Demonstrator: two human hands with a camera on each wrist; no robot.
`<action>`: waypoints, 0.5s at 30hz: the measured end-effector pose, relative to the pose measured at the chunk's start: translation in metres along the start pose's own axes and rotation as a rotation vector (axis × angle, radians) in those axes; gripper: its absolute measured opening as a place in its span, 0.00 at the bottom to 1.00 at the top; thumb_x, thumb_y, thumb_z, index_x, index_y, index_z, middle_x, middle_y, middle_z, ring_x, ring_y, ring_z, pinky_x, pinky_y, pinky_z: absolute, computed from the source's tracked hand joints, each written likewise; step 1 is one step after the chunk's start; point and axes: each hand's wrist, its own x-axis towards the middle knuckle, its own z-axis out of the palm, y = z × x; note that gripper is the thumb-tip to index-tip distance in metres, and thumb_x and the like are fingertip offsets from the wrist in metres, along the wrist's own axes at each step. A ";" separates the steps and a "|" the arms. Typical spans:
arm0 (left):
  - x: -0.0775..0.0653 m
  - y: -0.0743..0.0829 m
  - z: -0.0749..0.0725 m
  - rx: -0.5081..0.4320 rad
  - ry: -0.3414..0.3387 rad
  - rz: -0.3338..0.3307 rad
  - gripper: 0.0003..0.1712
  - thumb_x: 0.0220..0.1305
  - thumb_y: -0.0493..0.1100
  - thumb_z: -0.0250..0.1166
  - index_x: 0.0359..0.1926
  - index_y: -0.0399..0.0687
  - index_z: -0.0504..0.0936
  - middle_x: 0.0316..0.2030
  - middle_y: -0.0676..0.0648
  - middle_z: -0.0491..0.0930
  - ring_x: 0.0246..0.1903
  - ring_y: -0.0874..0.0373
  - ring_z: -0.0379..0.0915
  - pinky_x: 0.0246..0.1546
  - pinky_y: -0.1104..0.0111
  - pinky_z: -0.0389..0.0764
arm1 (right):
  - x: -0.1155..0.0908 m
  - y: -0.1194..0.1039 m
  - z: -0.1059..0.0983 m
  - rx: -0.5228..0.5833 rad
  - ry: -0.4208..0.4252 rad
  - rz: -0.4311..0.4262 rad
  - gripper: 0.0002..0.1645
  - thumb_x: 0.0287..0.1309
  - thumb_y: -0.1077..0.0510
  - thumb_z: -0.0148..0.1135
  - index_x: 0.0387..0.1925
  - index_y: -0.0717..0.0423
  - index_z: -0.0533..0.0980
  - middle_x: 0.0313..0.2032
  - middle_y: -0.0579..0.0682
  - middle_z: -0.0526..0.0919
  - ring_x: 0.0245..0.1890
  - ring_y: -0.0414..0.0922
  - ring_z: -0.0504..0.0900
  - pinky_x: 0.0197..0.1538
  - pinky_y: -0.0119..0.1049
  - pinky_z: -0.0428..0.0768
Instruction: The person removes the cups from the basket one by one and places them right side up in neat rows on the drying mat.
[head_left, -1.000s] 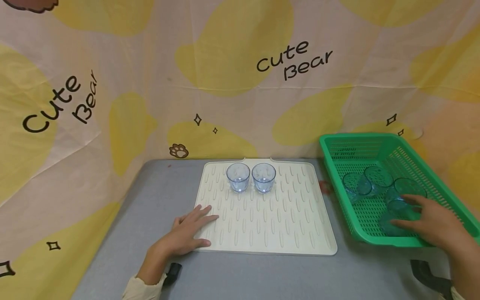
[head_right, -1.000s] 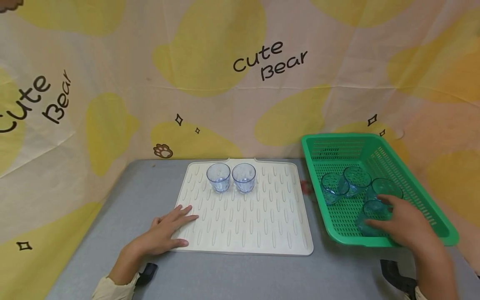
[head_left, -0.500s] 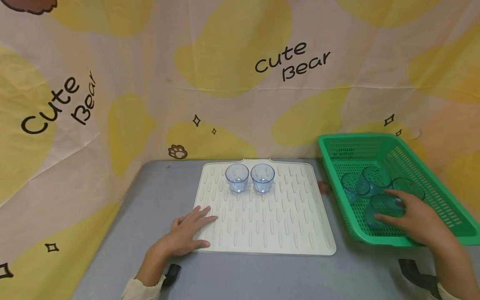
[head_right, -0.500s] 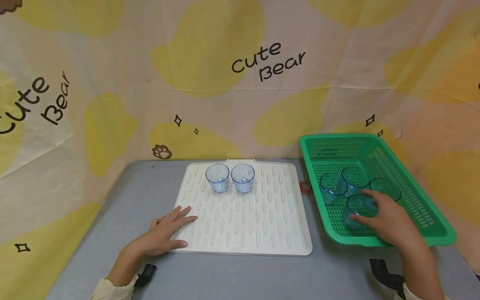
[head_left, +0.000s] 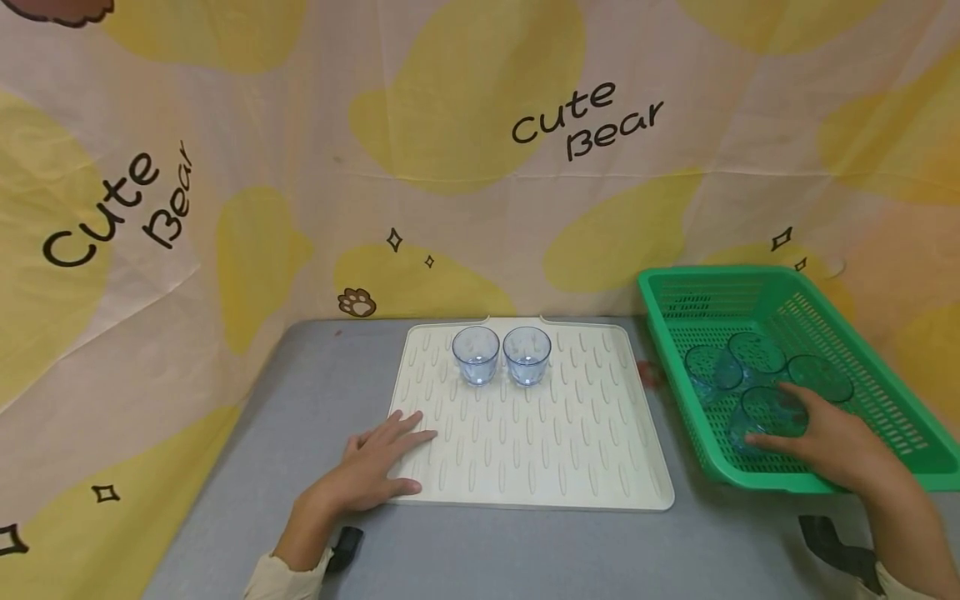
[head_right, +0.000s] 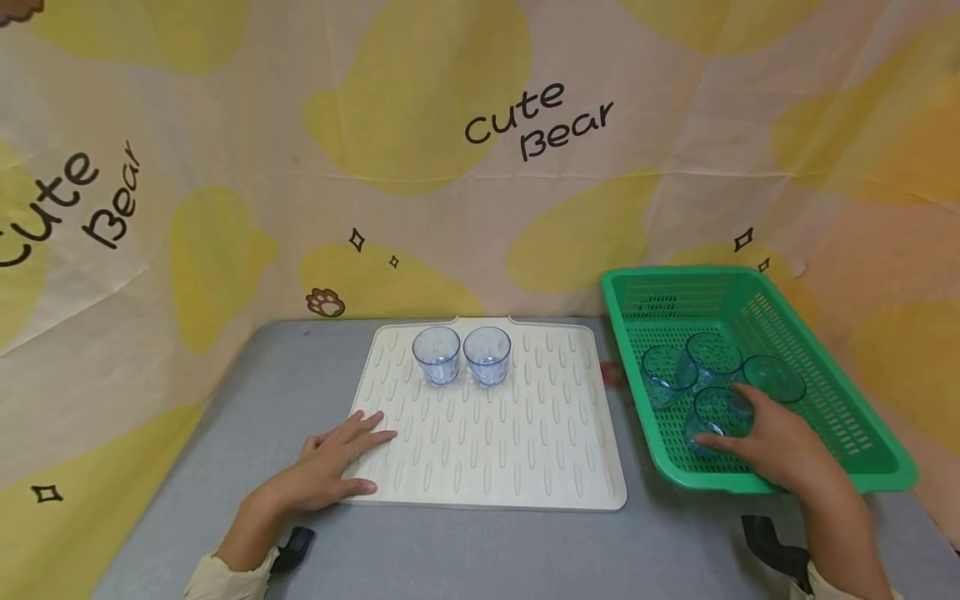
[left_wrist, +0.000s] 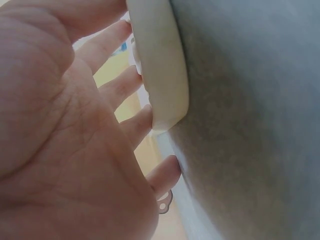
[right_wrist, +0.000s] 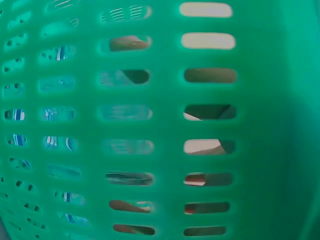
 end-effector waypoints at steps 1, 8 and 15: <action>0.000 0.000 0.000 0.001 0.001 0.004 0.40 0.58 0.54 0.71 0.71 0.65 0.67 0.78 0.51 0.54 0.78 0.43 0.42 0.61 0.36 0.55 | 0.000 0.000 0.000 -0.003 -0.011 0.013 0.69 0.55 0.27 0.62 0.72 0.77 0.46 0.62 0.85 0.60 0.52 0.83 0.68 0.43 0.65 0.75; 0.001 0.000 0.000 -0.002 -0.006 -0.007 0.41 0.58 0.53 0.71 0.72 0.64 0.67 0.78 0.52 0.53 0.79 0.44 0.41 0.62 0.36 0.54 | 0.000 -0.001 -0.001 0.011 -0.020 0.041 0.66 0.55 0.26 0.62 0.68 0.78 0.52 0.60 0.84 0.63 0.51 0.81 0.70 0.41 0.63 0.75; 0.001 0.000 0.001 -0.014 -0.008 -0.002 0.41 0.58 0.51 0.71 0.72 0.63 0.67 0.78 0.52 0.52 0.79 0.44 0.40 0.62 0.37 0.53 | -0.004 -0.003 -0.001 0.076 0.011 0.019 0.64 0.57 0.30 0.63 0.70 0.75 0.49 0.61 0.82 0.64 0.51 0.80 0.71 0.41 0.60 0.76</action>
